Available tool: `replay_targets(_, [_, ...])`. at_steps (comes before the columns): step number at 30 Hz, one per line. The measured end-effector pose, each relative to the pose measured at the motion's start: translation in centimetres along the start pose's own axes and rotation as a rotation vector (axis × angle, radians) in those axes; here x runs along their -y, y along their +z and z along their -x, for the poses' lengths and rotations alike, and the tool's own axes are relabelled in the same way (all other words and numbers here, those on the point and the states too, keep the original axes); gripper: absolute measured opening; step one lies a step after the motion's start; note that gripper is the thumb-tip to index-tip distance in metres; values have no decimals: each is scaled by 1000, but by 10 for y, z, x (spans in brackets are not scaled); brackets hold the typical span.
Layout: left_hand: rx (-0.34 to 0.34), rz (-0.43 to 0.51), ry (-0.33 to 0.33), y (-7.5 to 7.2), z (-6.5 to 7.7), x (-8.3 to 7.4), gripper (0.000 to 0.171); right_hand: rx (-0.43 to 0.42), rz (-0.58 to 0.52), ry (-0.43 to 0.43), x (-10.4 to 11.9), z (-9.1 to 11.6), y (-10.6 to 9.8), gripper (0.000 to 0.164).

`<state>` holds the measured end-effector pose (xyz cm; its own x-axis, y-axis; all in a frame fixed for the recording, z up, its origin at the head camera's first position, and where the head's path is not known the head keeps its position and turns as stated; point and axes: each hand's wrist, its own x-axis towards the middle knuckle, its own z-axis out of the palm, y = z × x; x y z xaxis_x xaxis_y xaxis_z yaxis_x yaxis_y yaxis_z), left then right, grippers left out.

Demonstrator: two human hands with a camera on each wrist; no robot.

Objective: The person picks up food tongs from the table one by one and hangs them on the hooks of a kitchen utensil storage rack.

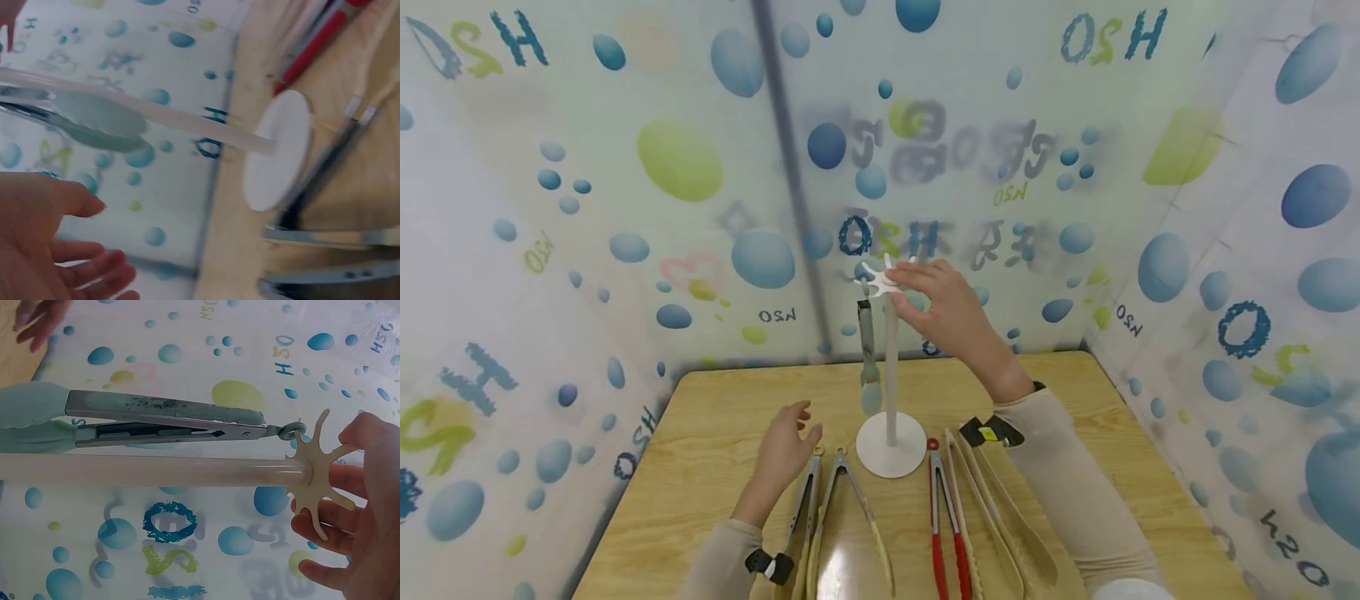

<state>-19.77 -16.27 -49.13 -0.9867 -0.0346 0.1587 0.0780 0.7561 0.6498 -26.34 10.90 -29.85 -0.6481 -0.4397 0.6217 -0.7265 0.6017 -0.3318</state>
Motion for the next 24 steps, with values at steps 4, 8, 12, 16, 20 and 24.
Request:
replay_targets(4, [86,-83,-62,15,14,22,51,3,-8,9,0,0,0,37])
replay_targets(8, [134,-116,-104,27,23,36,50,-1,-11,11,-1,1,0,37])
replay_targets(12, [122,-150,-114,39,28,46,47,0,-14,13,-1,1,1,37])
replay_targets(16, [92,-203,-104,46,31,53,47,6,-12,23,-1,2,2,37])
replay_targets(20, [109,-202,-131,50,32,57,51,1,-12,22,-1,3,2,36])
replay_targets(24, [122,-207,-143,51,32,58,55,-6,-12,14,-1,2,2,36])
